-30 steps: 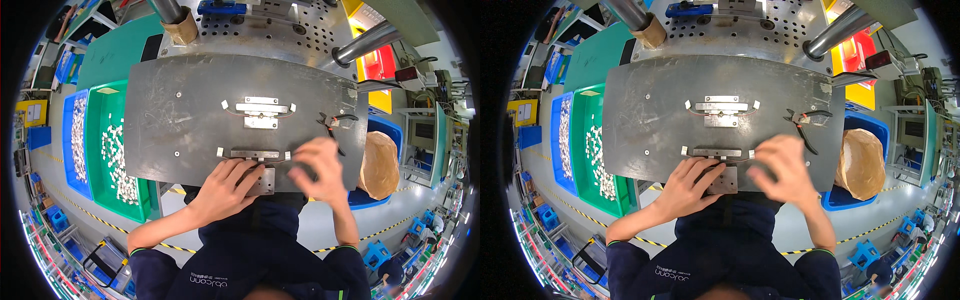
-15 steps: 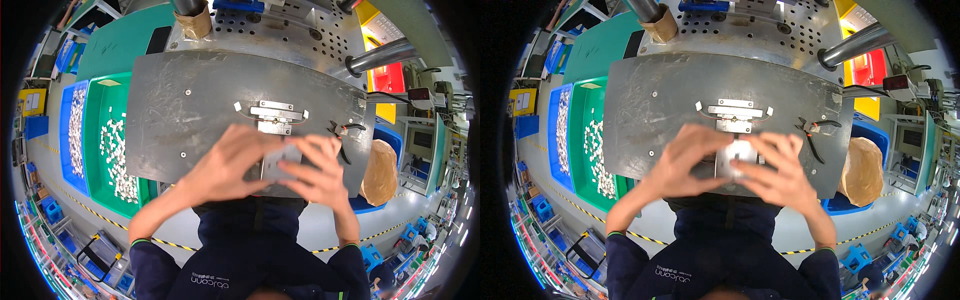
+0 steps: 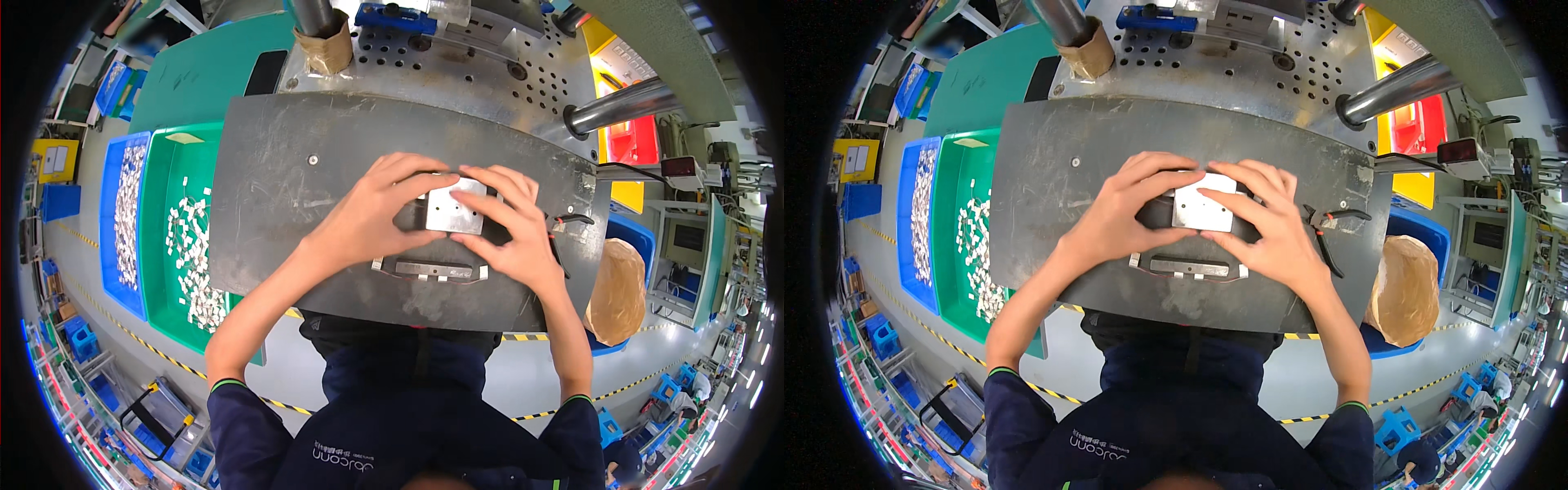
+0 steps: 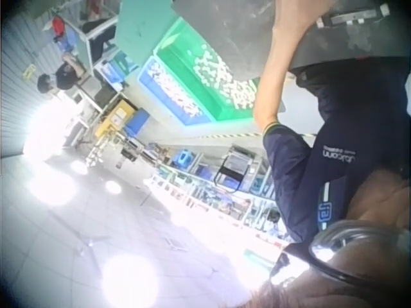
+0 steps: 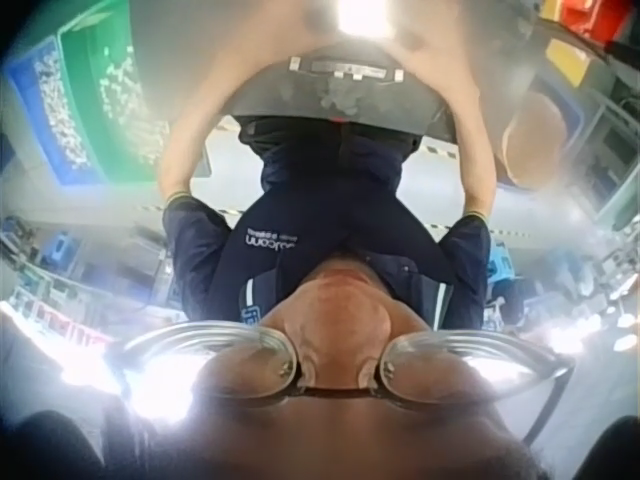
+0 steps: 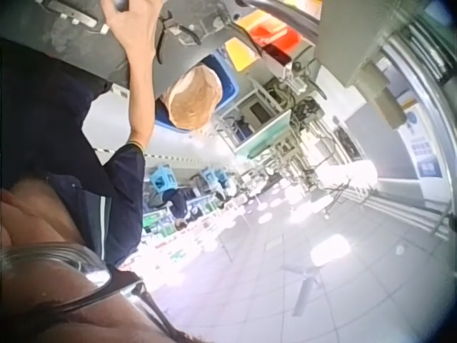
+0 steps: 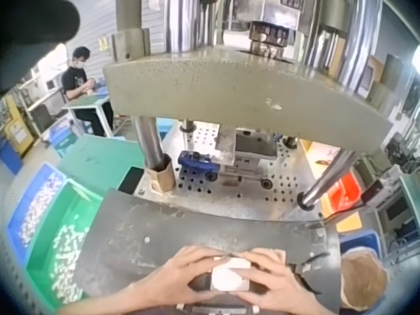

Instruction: The person assembles small electronic components by hand, connecting wires to a metal housing unit.

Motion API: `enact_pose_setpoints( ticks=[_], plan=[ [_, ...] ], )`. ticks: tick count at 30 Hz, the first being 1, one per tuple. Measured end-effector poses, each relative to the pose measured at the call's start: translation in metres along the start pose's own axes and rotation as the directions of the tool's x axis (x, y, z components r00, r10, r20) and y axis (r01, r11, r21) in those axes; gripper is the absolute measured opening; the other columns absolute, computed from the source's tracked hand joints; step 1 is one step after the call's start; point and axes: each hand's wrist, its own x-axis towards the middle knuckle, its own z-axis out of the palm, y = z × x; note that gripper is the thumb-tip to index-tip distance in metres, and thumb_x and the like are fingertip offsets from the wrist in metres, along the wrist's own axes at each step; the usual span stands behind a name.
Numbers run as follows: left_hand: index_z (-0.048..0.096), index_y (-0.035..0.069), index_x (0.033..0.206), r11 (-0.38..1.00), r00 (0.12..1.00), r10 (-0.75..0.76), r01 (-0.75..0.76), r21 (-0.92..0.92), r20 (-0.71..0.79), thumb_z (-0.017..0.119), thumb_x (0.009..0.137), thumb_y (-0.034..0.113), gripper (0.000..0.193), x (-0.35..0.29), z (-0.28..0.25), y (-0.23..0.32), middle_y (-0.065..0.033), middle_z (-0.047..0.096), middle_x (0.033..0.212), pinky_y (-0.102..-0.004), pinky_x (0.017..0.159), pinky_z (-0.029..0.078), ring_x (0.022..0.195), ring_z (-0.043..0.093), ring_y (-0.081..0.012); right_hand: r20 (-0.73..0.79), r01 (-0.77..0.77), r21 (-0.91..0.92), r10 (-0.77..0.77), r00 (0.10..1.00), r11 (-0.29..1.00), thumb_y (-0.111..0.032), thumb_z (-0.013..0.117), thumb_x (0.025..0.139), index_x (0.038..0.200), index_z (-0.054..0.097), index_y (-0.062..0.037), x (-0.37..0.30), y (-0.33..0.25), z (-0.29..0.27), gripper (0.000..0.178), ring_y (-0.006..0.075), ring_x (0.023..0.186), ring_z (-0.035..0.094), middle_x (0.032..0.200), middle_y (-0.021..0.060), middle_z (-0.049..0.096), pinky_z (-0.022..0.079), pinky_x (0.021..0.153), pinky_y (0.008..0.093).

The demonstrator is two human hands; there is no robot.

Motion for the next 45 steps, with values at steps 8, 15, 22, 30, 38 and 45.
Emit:
enact_pose_setpoints(
  ticks=[8,15,22,30,38,45],
  plan=[
    [0.067,0.008,0.139,0.995,0.995,-0.092,0.09,-0.045,-0.033,0.096,0.069,0.011,0.076,-0.013,0.011,-0.007,-0.0138,0.072,0.127,-0.0481,0.115,0.05,0.121,0.067,-0.0354,-0.048,-0.101,0.22,0.114,0.992,0.97,-0.012,0.096,0.069,0.137,0.068,-0.0074,-0.013,0.014,0.011,0.073,0.0354,0.125,0.064,0.134,0.0162,0.069,0.047,0.109,0.044],
    [0.075,0.006,0.126,0.992,0.99,0.125,-0.124,0.022,-0.06,0.097,0.066,0.016,0.064,0.066,-0.026,-0.005,-0.0158,0.074,0.12,-0.0557,0.121,0.043,0.116,0.07,-0.0348,-0.22,-0.043,0.244,0.098,0.97,0.969,-0.014,0.099,0.066,0.124,0.072,-0.0086,0.029,0.033,-0.027,0.064,0.0324,0.13,0.064,0.132,0.0146,0.071,0.052,0.108,0.0439],
    [0.067,0.008,0.14,0.989,0.99,-0.124,0.117,0.095,0.073,0.091,0.078,0.044,0.075,0.225,-0.074,-0.067,-0.0146,0.071,0.134,-0.0415,0.108,0.049,0.124,0.065,-0.0293,-0.272,-0.134,0.343,0.235,0.933,0.93,-0.02,0.099,0.071,0.123,0.072,-0.0015,0.17,0.106,-0.098,0.062,0.0232,0.117,0.066,0.123,0.0099,0.073,0.05,0.104,0.0371],
    [0.074,0.006,0.126,0.964,1.0,0.009,-0.01,0.266,0.002,0.084,0.087,0.04,0.052,0.207,-0.071,-0.053,-0.0165,0.073,0.125,-0.0442,0.105,0.049,0.119,0.066,-0.0307,-0.279,-0.274,0.026,0.27,0.922,0.961,-0.036,0.093,0.078,0.126,0.072,-0.0034,0.168,0.094,-0.1,0.061,0.0299,0.115,0.067,0.125,0.0135,0.074,0.051,0.104,0.0413],
    [0.073,0.004,0.077,0.988,0.935,-0.123,0.146,-0.046,0.332,0.066,0.105,0.036,0.043,0.054,-0.017,-0.054,-0.0099,0.061,0.058,-0.0376,0.056,0.047,0.051,0.057,-0.0229,-0.319,-0.408,0.038,0.398,0.86,0.912,-0.037,0.092,0.08,0.128,0.07,-0.0034,0.176,0.081,-0.073,0.062,0.0335,0.122,0.066,0.129,0.0155,0.073,0.049,0.107,0.0433],
    [0.075,0.006,0.077,0.992,0.949,-0.124,0.121,0.029,0.289,0.065,0.104,0.04,0.045,0.065,-0.009,-0.054,-0.014,0.065,0.062,-0.0436,0.058,0.049,0.058,0.063,-0.0349,-0.404,-0.02,-0.234,-0.078,0.912,0.972,-0.029,0.085,0.089,0.124,0.071,-0.003,0.197,0.161,-0.064,0.046,0.0308,0.112,0.068,0.12,0.0142,0.075,0.051,0.101,0.0433]
  ],
)
